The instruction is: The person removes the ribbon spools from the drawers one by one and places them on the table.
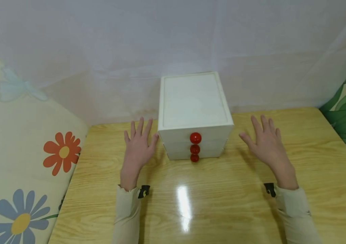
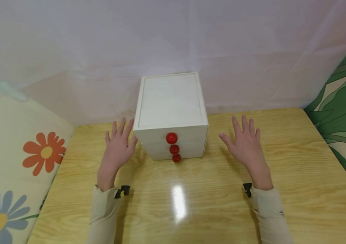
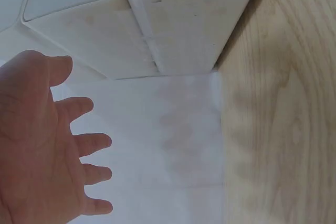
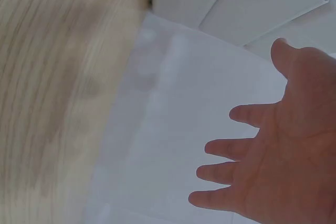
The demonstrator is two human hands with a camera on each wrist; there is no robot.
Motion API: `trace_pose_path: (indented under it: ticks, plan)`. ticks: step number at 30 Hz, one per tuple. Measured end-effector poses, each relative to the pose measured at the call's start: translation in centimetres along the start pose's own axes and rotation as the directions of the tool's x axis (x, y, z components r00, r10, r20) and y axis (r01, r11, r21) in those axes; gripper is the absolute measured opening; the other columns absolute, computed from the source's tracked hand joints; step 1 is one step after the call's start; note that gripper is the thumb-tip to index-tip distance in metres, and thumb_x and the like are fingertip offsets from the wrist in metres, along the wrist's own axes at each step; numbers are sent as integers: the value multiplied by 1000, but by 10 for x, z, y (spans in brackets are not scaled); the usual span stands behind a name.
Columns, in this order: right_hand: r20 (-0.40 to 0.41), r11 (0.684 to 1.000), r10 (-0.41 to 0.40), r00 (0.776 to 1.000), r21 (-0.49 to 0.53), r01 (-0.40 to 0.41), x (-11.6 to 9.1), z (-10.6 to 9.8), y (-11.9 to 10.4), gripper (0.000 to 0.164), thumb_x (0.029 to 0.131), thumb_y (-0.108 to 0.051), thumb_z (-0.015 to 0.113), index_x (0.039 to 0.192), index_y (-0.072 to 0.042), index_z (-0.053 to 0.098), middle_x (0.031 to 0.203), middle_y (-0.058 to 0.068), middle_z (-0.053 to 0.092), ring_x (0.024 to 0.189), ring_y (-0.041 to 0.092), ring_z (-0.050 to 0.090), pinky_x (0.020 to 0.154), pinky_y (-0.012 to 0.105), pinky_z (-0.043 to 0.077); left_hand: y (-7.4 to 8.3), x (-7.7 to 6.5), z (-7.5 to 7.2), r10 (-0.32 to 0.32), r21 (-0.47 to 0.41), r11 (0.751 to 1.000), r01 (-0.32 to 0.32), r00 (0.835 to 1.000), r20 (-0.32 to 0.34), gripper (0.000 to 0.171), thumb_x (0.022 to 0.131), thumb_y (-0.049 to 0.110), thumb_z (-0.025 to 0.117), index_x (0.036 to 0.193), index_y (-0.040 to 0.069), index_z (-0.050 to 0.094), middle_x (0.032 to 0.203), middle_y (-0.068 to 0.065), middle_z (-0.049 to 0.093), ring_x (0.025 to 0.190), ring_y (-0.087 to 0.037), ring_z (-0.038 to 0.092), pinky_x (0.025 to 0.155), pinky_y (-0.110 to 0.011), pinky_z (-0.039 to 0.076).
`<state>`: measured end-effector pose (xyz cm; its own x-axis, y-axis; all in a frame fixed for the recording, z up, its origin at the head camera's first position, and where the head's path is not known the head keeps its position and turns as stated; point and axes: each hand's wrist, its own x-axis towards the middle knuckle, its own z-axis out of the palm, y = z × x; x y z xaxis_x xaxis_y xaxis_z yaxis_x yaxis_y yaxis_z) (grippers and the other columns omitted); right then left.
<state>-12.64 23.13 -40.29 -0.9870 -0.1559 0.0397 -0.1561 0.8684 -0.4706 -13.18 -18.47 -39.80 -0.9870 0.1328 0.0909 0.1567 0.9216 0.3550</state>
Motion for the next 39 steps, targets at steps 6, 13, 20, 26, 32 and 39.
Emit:
trace_pose_path:
  ticks: [6,13,20,26,32,39]
  plan:
    - [-18,1000,-24,1000,4,24,-3,-5,-8,85,106,-57,40,164,0,13,165,36,2,150,59,-3,114,79,3,-1,-1,-2,48,-50,997,-51,997,-63,63,110,44,34,165,13,25,171,-18,14,156,-46,3,120,-73,3]
    - [-70,992,-89,994,87,95,-12,-14,-19,75,108,-45,48,159,5,28,158,40,23,147,60,15,112,78,20,2,1,-2,201,-105,957,-270,880,-431,55,107,26,47,152,-4,42,159,-29,36,145,-49,35,114,-70,29]
    - [-236,970,-195,952,100,223,-24,-19,-37,51,105,-27,60,142,6,54,141,33,53,131,52,46,101,72,41,15,-1,-5,123,-386,826,-412,798,-589,42,107,16,48,142,-7,52,151,-21,50,139,-36,47,112,-53,42]
    - [-435,928,-324,840,29,373,-31,-22,-50,37,101,-21,67,126,6,67,120,27,68,113,46,63,92,64,52,37,-7,-11,12,-638,580,-507,788,-616,32,104,3,48,131,-12,56,142,-22,56,131,-29,54,102,-35,50]
    - [-528,884,-397,751,1,468,-34,-24,-64,52,107,-42,53,117,6,72,104,22,73,95,37,70,77,50,57,57,-15,-16,-33,-711,424,-561,775,-632,33,106,9,44,126,-14,55,137,-15,60,130,-28,54,107,-40,47]
    - [-570,833,-454,685,2,553,-31,-26,-88,55,107,-47,49,107,3,74,77,9,71,61,20,66,49,25,50,76,-11,-18,-138,-710,364,-603,719,-682,30,104,9,46,114,-16,59,126,-7,68,118,-26,59,104,-40,48]
